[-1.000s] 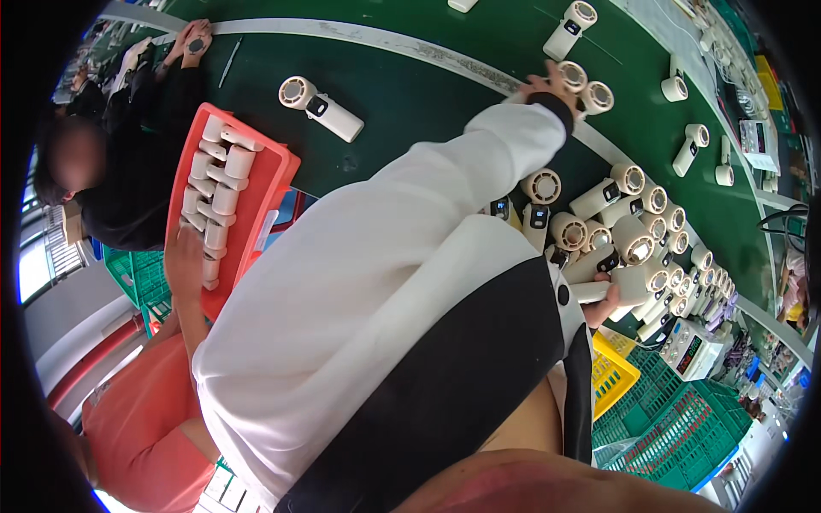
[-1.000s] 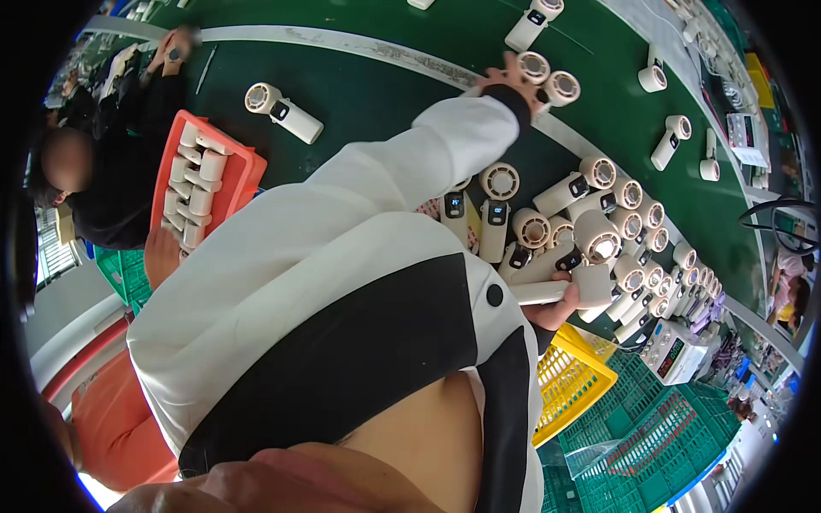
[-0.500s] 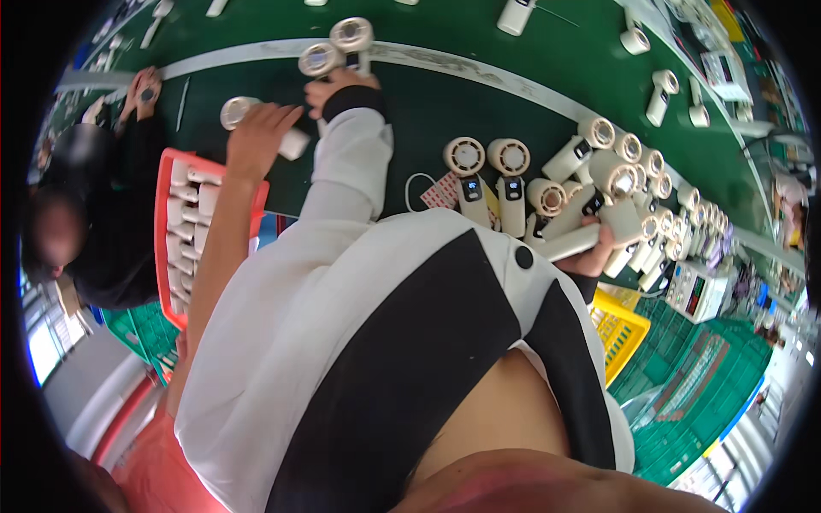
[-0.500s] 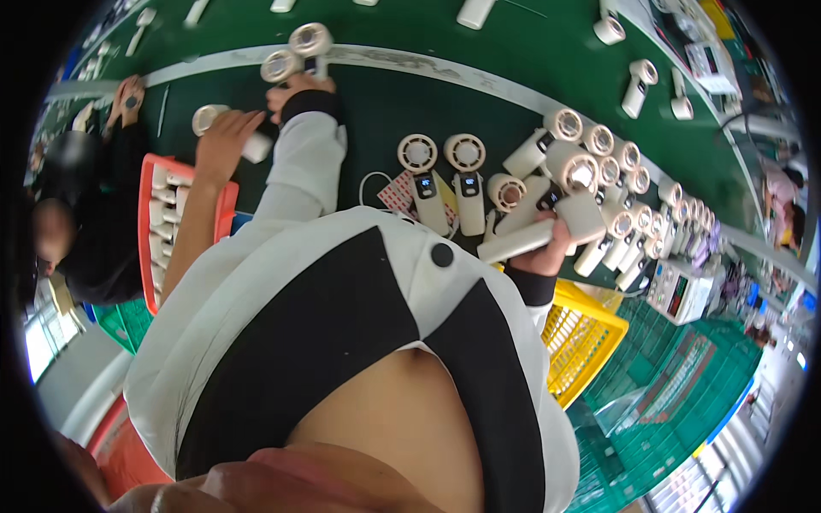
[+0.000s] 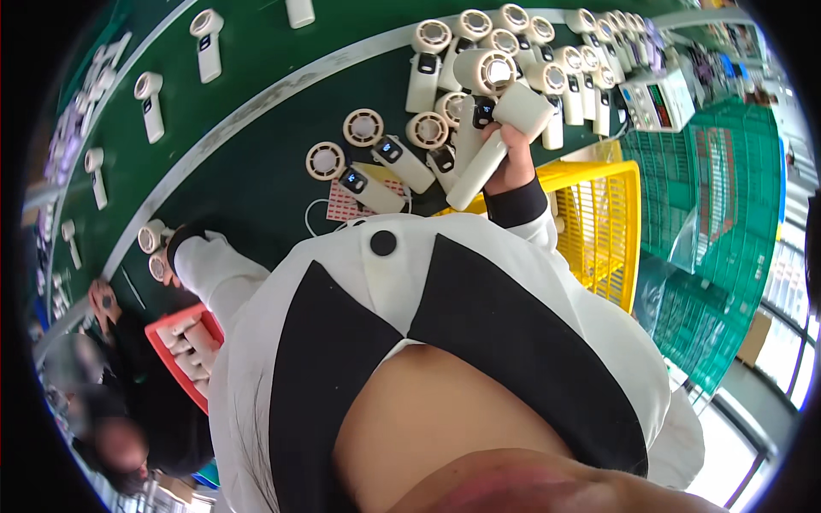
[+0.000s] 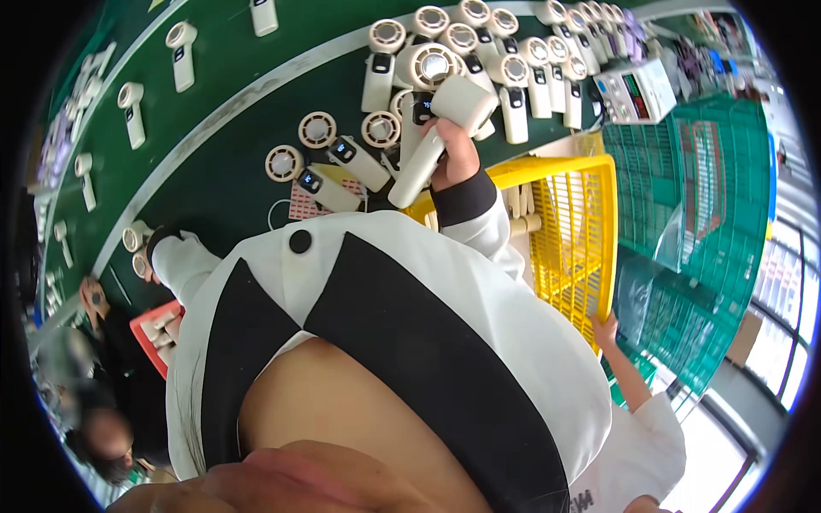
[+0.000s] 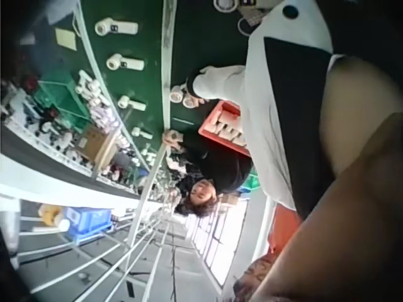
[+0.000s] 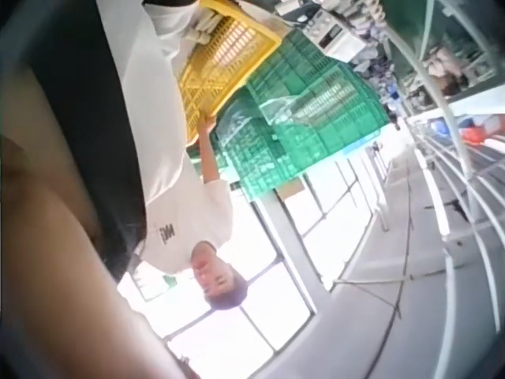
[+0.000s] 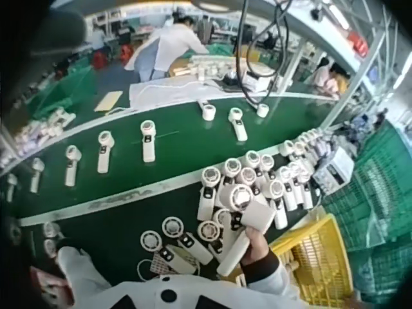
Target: Picking up and inspecting handheld fans on a factory assembly line.
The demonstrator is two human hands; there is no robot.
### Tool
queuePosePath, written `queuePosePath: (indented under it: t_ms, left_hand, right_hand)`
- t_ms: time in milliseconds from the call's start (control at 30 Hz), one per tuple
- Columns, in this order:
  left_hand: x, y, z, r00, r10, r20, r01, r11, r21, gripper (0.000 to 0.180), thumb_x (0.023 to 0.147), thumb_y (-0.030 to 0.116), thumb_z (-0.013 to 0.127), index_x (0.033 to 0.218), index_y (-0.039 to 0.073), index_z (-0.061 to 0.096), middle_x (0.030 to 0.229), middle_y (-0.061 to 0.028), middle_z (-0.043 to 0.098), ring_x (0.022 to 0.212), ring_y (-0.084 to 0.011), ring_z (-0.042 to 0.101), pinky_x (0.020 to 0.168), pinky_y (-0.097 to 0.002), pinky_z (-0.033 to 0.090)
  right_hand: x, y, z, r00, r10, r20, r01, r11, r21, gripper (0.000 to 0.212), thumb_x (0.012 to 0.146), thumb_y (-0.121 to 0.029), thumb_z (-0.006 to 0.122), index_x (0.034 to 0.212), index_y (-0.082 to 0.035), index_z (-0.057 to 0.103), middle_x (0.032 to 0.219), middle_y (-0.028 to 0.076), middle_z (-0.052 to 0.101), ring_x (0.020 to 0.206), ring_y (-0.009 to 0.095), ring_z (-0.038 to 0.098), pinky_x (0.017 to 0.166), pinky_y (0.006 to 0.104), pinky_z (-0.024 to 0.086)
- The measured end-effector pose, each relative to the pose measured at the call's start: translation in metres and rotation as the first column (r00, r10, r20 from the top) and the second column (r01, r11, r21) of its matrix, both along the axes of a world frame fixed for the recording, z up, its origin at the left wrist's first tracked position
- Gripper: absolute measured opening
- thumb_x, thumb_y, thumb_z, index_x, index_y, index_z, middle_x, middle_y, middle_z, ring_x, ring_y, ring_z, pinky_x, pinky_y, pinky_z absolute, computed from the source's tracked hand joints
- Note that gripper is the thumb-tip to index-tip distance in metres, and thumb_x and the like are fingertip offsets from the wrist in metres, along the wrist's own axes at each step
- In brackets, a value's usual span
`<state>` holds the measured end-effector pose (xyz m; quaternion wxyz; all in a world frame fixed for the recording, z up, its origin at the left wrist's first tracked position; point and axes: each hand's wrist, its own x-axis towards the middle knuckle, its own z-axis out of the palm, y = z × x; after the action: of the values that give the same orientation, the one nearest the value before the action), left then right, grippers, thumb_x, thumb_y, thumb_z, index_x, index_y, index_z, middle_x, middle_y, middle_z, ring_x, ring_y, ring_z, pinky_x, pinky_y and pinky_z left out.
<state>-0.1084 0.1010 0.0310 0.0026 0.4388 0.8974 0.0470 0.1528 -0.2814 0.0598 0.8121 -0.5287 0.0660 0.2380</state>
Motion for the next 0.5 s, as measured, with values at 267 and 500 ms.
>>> queuePosePath:
  t_ms: [267, 500]
  left_hand:
    - [0.170, -0.060, 0.070, 0.858, -0.508, 0.083, 0.513, 0.855, -0.076, 0.034, 0.065, 0.031, 0.059, 0.088, 0.006, 0.058, 0.089, -0.0123, 0.053, 0.076, -0.0260, 0.052, 0.070, -0.0367, 0.042]
    - [0.331, -0.165, -0.001, -0.316, -0.906, 0.283, 0.947, -0.317, 0.045, 0.035, 0.068, 0.035, 0.055, 0.097, 0.015, 0.059, 0.092, -0.0079, 0.058, 0.080, -0.0283, 0.055, 0.071, -0.0315, 0.045]
  right_hand:
    - [0.017, -0.041, -0.005, 0.982, -0.187, 0.013, 0.186, 0.982, 0.041, 0.025, 0.073, -0.031, 0.050, 0.077, -0.007, 0.053, 0.077, 0.006, 0.052, 0.077, 0.021, 0.047, 0.077, 0.0331, 0.036]
    - [0.016, -0.059, -0.012, 0.935, -0.354, 0.032, 0.354, 0.935, 0.024, 0.026, 0.072, -0.034, 0.050, 0.073, -0.008, 0.053, 0.078, 0.006, 0.051, 0.077, 0.021, 0.047, 0.077, 0.0329, 0.036]
